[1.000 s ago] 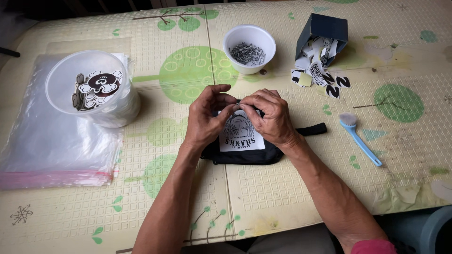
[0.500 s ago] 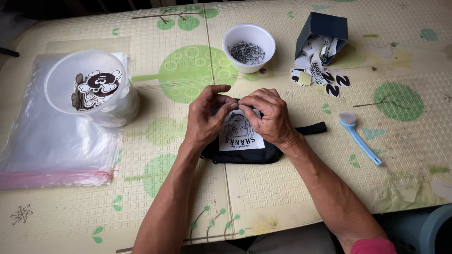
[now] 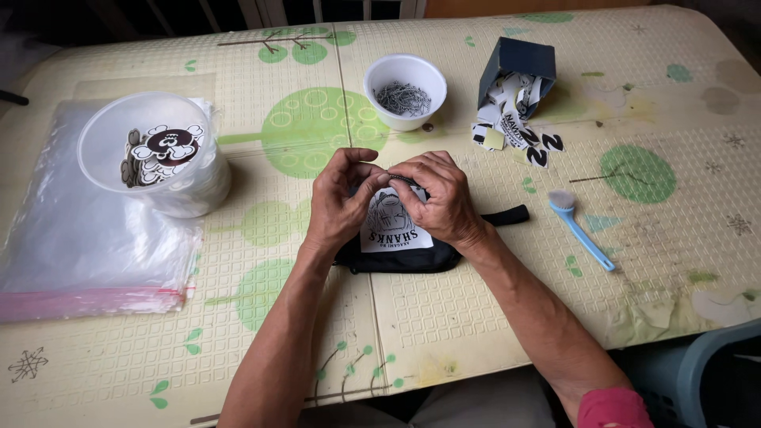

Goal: The person attaches a small metal pin to a black fabric bag and then places a cartoon character sticker over the pin. They then place the decorated bag into a clear plastic zip-lock bag and seal it.

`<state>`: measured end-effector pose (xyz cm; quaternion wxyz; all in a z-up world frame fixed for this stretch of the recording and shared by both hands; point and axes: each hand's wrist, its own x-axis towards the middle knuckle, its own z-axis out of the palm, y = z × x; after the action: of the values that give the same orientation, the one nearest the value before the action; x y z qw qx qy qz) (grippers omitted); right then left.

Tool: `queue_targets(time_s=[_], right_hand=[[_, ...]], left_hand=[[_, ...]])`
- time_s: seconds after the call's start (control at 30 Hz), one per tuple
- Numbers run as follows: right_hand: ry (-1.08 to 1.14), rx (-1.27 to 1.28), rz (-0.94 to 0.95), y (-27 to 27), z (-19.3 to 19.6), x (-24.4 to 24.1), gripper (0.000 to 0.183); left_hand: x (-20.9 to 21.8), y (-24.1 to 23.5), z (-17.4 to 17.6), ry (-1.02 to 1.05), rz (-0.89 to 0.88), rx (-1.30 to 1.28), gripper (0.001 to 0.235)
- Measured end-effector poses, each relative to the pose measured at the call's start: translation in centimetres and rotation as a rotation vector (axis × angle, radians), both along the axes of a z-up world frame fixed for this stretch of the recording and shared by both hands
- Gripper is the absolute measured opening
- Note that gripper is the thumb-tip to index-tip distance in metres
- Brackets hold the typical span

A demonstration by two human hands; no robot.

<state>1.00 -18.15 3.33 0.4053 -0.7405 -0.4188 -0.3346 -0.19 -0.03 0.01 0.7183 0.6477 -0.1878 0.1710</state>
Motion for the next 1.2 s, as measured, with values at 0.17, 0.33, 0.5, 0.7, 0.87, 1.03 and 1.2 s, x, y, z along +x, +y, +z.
queue_targets(time_s=[0.17, 0.33, 0.5, 0.7, 0.87, 1.03, 1.2], right_hand=[[0.021, -0.010, 0.015, -0.1, 0.8, -0.2, 0.004], [0.165, -0.056, 0.012, -1.4, 1.7, -0.9, 0.008], [0.236, -0.164, -0.066, -3.7, 2.3, -2.9, 0.009], [0.302, -0.100, -0.278, -8.9, 0.6, -6.0, 0.009], [0.414, 0.006, -0.374, -10.6, -1.9, -10.2, 0.007], [0.522, 0.125, -0.426, -11.1, -4.8, -11.2, 0.005], [0.674, 0.231, -0.400, -11.2, -5.5, -10.6, 0.008]], left_hand=[[-0.1, -0.2, 0.1, 0.081, -0.064, -0.122, 0.035], [-0.3, -1.0, 0.1, 0.116, -0.118, -0.170, 0.035], [-1.0, -2.9, -0.3, 0.095, -0.175, -0.081, 0.034], [-4.0, -4.3, 1.9, -0.038, -0.142, 0.475, 0.019], [-6.4, -6.2, 3.8, 0.070, -0.201, 0.769, 0.030], [-6.1, -7.8, 2.3, 0.036, -0.126, 0.971, 0.037], [-4.8, -6.8, 0.7, 0.280, -0.209, 0.755, 0.018]])
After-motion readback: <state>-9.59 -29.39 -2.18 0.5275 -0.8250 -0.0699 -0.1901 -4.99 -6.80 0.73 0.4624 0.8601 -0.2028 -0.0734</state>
